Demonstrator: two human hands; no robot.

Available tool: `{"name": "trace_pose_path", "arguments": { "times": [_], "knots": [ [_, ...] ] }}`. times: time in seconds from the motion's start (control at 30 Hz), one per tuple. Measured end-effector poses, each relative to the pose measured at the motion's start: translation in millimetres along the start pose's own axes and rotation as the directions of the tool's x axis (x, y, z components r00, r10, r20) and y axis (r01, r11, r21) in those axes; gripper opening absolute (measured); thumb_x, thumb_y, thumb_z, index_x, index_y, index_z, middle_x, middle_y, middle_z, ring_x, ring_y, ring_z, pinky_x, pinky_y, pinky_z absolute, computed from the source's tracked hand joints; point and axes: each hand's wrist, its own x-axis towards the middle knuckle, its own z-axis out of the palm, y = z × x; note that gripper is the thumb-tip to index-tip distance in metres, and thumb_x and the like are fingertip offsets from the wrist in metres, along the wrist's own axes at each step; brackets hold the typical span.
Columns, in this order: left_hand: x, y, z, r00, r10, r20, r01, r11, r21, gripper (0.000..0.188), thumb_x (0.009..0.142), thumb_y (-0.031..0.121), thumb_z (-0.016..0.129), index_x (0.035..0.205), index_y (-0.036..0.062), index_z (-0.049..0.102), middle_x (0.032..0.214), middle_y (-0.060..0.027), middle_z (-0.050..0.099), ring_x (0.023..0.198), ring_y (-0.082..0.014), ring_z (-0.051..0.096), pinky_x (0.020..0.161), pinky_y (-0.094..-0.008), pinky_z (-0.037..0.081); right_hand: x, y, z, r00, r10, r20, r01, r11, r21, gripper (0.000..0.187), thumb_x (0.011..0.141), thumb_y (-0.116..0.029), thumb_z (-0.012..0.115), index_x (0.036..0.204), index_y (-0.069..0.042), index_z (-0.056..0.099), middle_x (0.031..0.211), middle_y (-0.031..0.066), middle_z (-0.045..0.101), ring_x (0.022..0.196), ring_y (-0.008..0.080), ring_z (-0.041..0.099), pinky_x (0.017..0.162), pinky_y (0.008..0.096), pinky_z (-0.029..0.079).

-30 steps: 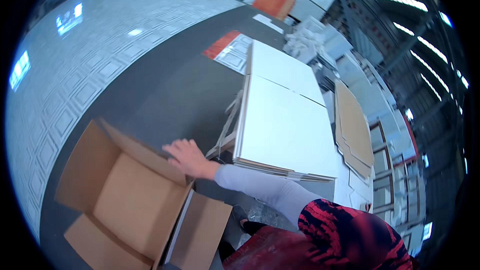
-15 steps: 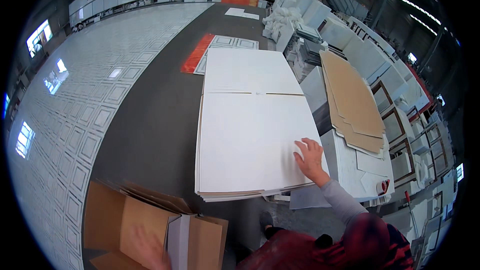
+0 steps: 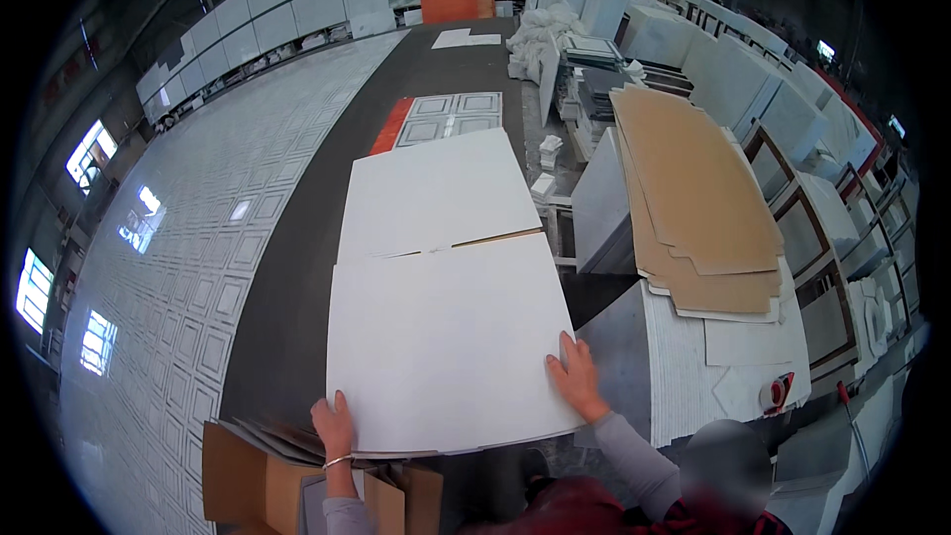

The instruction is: The person repeatedly tapes white rectangular panels together using a handheld tape dispenser, then places the taped panels into a cardboard box. The cycle of taping and loading is repeated multiple times throughout the clip.

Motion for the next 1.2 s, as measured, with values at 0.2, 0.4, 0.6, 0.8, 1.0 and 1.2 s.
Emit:
{"name": "trace_pose_path", "arguments": {
  "times": [0.2, 0.4, 0.6, 0.8, 1.0, 1.2],
  "knots": [
    [17, 71, -122, 0.827, -0.015, 0.562, 0.409, 0.702, -0.583, 0.017, 0.076, 0.002, 0.067, 0.090, -0.0014, 0.059, 0.076, -0.0048, 0.063, 0.065, -0.0123, 0.059, 0.061, -0.0266, 0.050, -2, 22, -8, 0.998, -0.029, -0.051, 0.035, 0.990, 0.135, 0.053, 0.087, -0.032, 0.059, 0.131, -0.005, 0.047, 0.127, 0.0244, 0.044, 0.114, 0.0394, 0.046, 0.094, 0.0467, 0.038],
    [-73, 212, -175, 0.700, 0.339, 0.628, 0.228, 0.728, -0.647, 0.035, 0.071, -0.004, 0.061, 0.106, -0.0033, 0.057, 0.102, -0.0092, 0.062, 0.090, -0.0151, 0.059, 0.080, -0.0307, 0.049, 9, -37, -53, 0.973, -0.205, -0.102, 0.160, 0.927, -0.340, 0.057, 0.086, -0.038, 0.060, 0.130, -0.003, 0.048, 0.129, 0.0244, 0.043, 0.118, 0.0396, 0.044, 0.094, 0.0462, 0.038],
    [-186, 260, -114, 0.756, 0.633, 0.164, -0.275, 0.536, -0.798, 0.035, 0.071, 0.008, 0.060, 0.103, -0.0046, 0.054, 0.108, -0.0220, 0.051, 0.087, -0.0363, 0.057, 0.077, -0.0394, 0.048, 20, -234, -139, 0.898, -0.331, 0.292, 0.197, 0.893, 0.405, 0.073, 0.089, -0.043, 0.057, 0.139, 0.004, 0.033, 0.120, 0.0269, 0.050, 0.109, 0.0407, 0.051, 0.095, 0.0431, 0.041],
    [-242, 286, -85, 0.373, 0.834, 0.407, -0.206, 0.502, -0.840, 0.038, 0.084, 0.028, 0.063, 0.107, 0.0001, 0.053, 0.118, -0.0233, 0.048, 0.098, -0.0423, 0.053, 0.084, -0.0486, 0.045, 27, -195, -153, 0.932, -0.296, 0.209, 0.343, 0.905, -0.250, 0.047, 0.072, 0.000, 0.054, 0.120, 0.000, 0.052, 0.098, 0.0253, 0.062, 0.085, 0.0437, 0.060, 0.072, 0.0465, 0.049],
    [-169, 318, -115, -0.368, 0.927, 0.067, -0.816, -0.288, -0.501, 0.049, 0.077, 0.040, 0.069, 0.115, 0.0121, 0.057, 0.115, -0.0164, 0.052, 0.119, -0.0342, 0.043, 0.104, -0.0646, 0.022, -33, -163, -258, 0.987, -0.144, 0.076, 0.158, 0.964, -0.215, 0.043, 0.071, 0.004, 0.049, 0.112, -0.002, 0.059, 0.093, 0.0229, 0.063, 0.089, 0.0412, 0.060, 0.075, 0.0411, 0.049],
    [-114, 367, -90, -0.492, 0.868, -0.066, -0.749, -0.460, -0.477, 0.022, 0.074, 0.021, 0.071, 0.088, 0.0106, 0.056, 0.086, -0.0048, 0.052, 0.099, -0.0245, 0.052, 0.101, -0.0581, 0.032, -118, -166, -324, 0.998, 0.065, -0.006, -0.065, 0.981, -0.185, 0.040, 0.070, 0.005, 0.048, 0.109, 0.002, 0.059, 0.088, 0.0183, 0.064, 0.081, 0.0244, 0.064, 0.073, 0.0314, 0.048]
  ]
}}
